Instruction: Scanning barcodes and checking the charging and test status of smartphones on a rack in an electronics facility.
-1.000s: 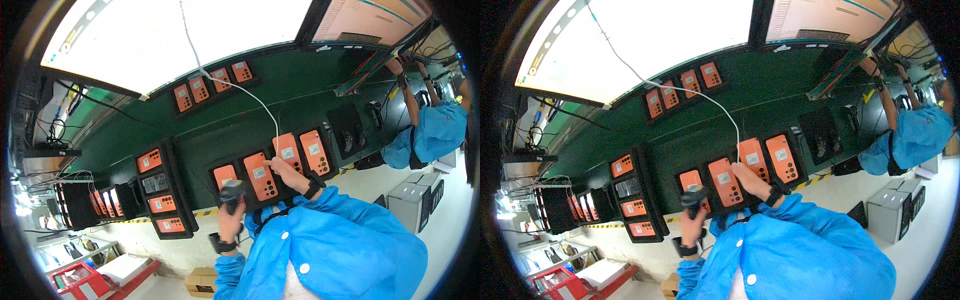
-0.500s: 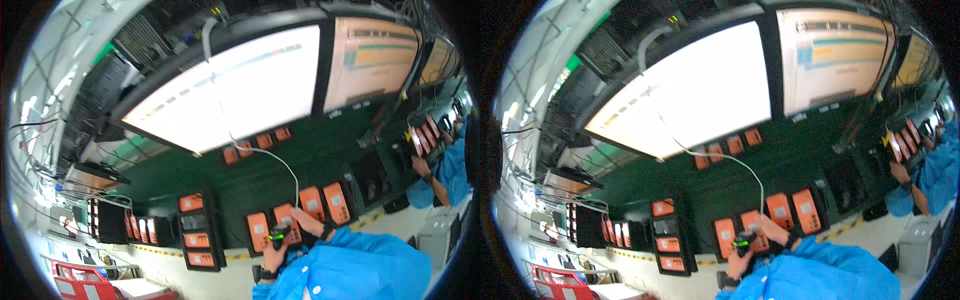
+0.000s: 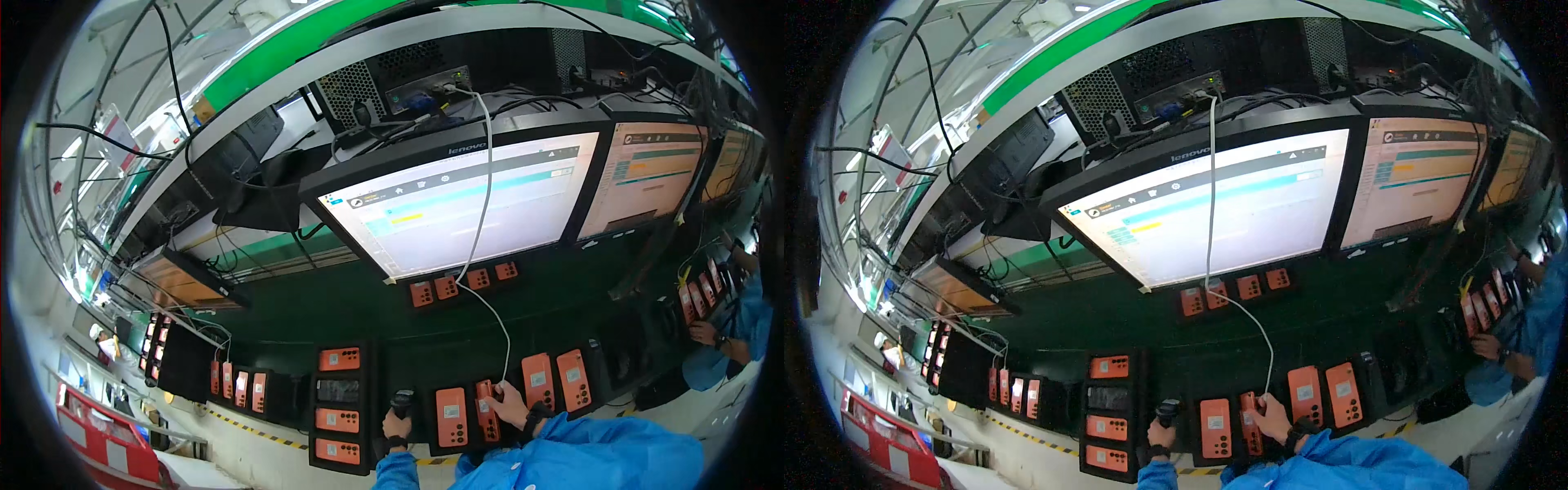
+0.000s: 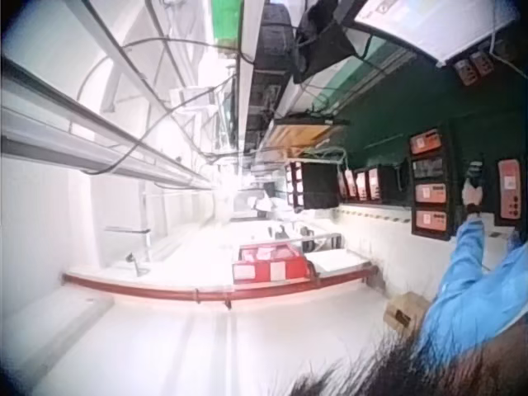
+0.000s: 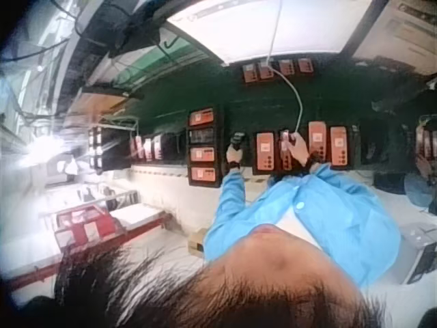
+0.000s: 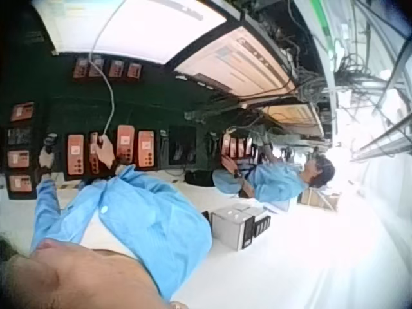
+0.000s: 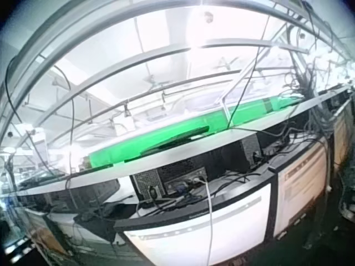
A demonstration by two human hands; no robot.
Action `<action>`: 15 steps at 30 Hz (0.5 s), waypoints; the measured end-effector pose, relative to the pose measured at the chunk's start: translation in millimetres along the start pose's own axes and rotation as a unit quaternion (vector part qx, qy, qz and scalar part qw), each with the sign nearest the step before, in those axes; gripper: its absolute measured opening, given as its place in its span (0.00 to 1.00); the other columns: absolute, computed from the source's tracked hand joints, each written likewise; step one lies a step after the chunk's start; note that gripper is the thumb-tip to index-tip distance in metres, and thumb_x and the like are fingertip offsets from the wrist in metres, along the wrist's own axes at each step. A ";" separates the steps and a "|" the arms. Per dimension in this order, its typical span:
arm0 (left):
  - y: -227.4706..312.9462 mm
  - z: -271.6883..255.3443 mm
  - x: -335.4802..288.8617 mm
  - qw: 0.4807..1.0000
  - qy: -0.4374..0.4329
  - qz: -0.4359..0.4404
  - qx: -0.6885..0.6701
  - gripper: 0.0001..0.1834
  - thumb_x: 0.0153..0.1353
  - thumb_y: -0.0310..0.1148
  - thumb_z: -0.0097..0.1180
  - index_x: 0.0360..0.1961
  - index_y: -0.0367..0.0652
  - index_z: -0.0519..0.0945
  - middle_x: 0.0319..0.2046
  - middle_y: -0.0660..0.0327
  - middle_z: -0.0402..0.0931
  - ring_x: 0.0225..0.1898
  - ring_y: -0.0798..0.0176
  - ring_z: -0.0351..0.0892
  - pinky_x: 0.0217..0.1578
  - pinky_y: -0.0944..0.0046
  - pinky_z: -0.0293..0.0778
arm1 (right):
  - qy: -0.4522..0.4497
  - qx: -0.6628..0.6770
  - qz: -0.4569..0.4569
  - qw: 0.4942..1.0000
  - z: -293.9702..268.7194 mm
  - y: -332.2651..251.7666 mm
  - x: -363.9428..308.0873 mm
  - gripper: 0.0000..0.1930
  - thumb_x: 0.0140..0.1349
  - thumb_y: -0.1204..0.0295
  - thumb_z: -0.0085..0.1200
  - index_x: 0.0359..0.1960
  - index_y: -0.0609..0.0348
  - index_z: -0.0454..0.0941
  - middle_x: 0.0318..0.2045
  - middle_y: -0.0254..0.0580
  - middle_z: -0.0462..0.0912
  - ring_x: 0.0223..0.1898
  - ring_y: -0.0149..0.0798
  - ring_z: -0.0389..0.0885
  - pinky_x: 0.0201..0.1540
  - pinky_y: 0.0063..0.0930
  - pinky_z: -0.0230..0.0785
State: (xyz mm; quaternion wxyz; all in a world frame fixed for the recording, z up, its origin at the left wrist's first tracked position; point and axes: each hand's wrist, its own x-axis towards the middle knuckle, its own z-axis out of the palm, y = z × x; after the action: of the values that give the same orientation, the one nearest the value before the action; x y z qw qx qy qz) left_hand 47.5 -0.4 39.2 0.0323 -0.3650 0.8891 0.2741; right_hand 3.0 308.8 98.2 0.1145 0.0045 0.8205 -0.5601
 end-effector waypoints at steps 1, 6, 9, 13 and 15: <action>-8.9 19.5 16.7 1.000 -0.010 0.009 -0.014 0.22 0.44 0.35 0.58 0.44 0.44 0.78 0.40 0.49 0.79 0.44 0.43 0.77 0.45 0.48 0.73 | -0.008 0.011 0.011 1.000 2.1 0.1 1.4 0.16 0.53 0.69 0.61 0.28 0.59 0.63 0.26 0.37 0.68 0.29 0.31 0.67 0.33 0.29 0.64; 23.1 55.8 33.1 0.971 0.101 0.114 -0.184 0.23 0.46 0.30 0.56 0.48 0.41 0.77 0.43 0.47 0.78 0.46 0.42 0.76 0.50 0.50 0.71 | 0.013 0.046 0.033 0.998 -9.4 14.5 2.7 0.12 0.55 0.76 0.58 0.28 0.57 0.63 0.28 0.35 0.70 0.31 0.28 0.68 0.34 0.25 0.64; 118.7 -4.2 -32.2 0.922 0.076 0.287 -0.250 0.21 0.51 0.28 0.56 0.48 0.40 0.76 0.42 0.48 0.78 0.46 0.47 0.77 0.49 0.55 0.72 | 0.012 0.212 0.032 0.977 -21.9 16.0 -3.3 0.10 0.61 0.73 0.50 0.25 0.56 0.62 0.25 0.33 0.67 0.29 0.28 0.67 0.33 0.25 0.63; 165.8 -3.1 -110.4 0.850 -0.281 0.245 -0.372 0.16 0.53 0.31 0.60 0.44 0.39 0.77 0.40 0.51 0.79 0.44 0.56 0.79 0.45 0.60 0.73 | -0.074 0.208 0.027 0.975 -52.0 -16.7 -15.4 0.13 0.69 0.68 0.35 0.26 0.58 0.65 0.28 0.36 0.70 0.36 0.32 0.70 0.45 0.29 0.62; 163.9 14.2 -119.7 0.849 -0.269 0.316 -0.328 0.14 0.54 0.31 0.60 0.40 0.38 0.77 0.36 0.52 0.80 0.41 0.58 0.80 0.43 0.62 0.74 | -0.051 0.133 -0.065 0.988 -52.3 -29.4 -17.1 0.13 0.69 0.68 0.35 0.28 0.60 0.68 0.28 0.37 0.71 0.36 0.33 0.70 0.45 0.29 0.62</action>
State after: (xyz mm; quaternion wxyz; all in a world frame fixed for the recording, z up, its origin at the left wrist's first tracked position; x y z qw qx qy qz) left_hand 23.8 178.0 134.0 0.0600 0.0344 0.7715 0.6325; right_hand 6.1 348.0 146.6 0.1178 -0.0626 0.7299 -0.6704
